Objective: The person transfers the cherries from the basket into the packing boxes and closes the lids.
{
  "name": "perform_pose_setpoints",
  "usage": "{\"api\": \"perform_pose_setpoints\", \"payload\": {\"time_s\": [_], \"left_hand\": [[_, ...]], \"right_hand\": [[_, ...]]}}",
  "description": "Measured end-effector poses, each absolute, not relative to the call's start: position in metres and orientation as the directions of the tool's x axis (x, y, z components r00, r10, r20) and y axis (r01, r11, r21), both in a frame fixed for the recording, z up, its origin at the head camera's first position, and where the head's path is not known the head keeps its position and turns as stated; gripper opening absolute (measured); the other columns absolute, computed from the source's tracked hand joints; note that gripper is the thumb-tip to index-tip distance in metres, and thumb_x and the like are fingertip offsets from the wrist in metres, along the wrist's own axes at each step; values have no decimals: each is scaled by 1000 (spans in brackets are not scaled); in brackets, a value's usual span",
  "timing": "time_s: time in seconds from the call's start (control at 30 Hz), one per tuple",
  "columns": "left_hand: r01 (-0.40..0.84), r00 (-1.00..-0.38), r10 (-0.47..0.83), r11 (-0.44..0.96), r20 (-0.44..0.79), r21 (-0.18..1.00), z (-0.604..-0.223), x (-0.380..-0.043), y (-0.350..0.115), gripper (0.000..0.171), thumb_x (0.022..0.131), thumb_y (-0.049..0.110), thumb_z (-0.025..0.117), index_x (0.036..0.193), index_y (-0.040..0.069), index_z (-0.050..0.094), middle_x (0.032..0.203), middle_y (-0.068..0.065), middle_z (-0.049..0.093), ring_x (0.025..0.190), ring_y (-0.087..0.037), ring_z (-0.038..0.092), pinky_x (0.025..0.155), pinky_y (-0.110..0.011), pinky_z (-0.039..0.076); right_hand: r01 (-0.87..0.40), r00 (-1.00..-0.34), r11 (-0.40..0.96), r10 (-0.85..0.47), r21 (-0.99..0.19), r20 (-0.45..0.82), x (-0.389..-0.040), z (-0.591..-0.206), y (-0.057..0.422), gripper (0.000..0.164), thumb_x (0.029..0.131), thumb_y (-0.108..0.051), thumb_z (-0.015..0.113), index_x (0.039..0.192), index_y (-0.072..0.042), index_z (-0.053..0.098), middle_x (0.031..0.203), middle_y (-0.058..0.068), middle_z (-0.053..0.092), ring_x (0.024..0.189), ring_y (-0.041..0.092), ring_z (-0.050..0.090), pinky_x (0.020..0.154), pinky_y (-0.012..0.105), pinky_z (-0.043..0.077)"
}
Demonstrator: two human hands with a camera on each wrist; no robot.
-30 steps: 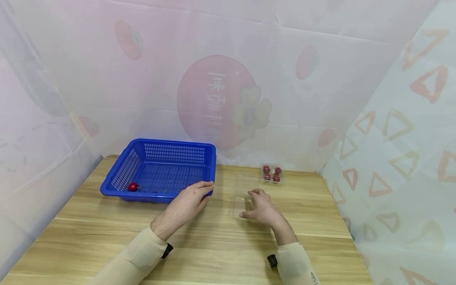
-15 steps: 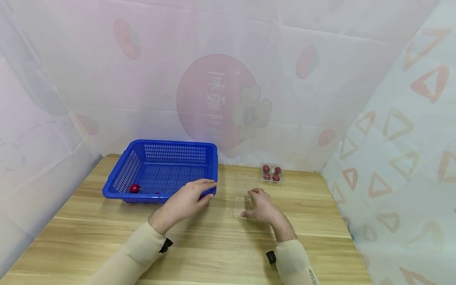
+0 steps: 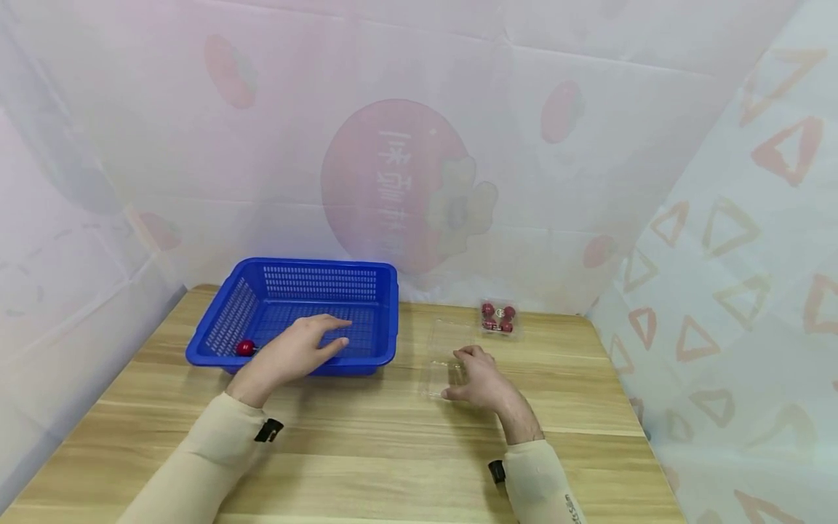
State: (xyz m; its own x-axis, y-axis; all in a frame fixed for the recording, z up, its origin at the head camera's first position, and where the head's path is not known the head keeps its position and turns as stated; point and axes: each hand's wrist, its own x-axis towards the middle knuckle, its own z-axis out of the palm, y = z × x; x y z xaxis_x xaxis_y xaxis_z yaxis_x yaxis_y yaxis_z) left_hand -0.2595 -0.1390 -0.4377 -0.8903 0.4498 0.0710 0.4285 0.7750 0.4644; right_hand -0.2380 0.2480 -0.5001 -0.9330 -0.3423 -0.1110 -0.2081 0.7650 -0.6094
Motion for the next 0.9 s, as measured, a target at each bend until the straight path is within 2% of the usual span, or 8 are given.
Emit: {"api": "perform_pose_setpoints", "payload": {"time_s": [0.07, 0.3, 0.47, 0.9], "left_hand": [[420, -893, 448, 785, 51, 455, -438, -263, -149, 44, 120, 27, 68, 156, 1, 73, 160, -24, 73, 157, -49, 64, 132, -68, 53], [375, -895, 446, 785, -29, 493, -440, -274, -179, 42, 120, 26, 69, 151, -2, 75, 149, -23, 80, 140, -44, 76, 119, -63, 64], [345, -882, 459, 782, -105, 519, -444, -285, -198, 43, 119, 27, 70, 150, -3, 75, 144, -22, 82, 133, -41, 80, 113, -60, 67], [333, -841, 485, 814, -241, 475, -441, -303, -231, 27, 108, 14, 85, 130, -1, 83, 122, -15, 86, 110, -28, 81, 103, -53, 70]], "right_hand": [[-223, -932, 770, -349, -598, -102, -239, -503, 249, 97, 98, -40, 98, 169, 9, 53, 169, 37, 50, 152, 61, 51, 129, 73, 50], [-169, -938, 790, -312, -590, -149, -230, -484, 238, 95, 95, -25, 101, 168, 13, 52, 171, 36, 50, 156, 61, 51, 133, 76, 46], [-176, -941, 811, -306, -557, -148, -230, -483, 235, 94, 96, -24, 100, 167, 13, 53, 171, 36, 51, 155, 58, 53, 133, 73, 48], [-183, -940, 811, -311, -556, -143, -232, -487, 237, 94, 96, -25, 100, 167, 14, 53, 171, 36, 51, 156, 59, 53, 134, 73, 47]]}}
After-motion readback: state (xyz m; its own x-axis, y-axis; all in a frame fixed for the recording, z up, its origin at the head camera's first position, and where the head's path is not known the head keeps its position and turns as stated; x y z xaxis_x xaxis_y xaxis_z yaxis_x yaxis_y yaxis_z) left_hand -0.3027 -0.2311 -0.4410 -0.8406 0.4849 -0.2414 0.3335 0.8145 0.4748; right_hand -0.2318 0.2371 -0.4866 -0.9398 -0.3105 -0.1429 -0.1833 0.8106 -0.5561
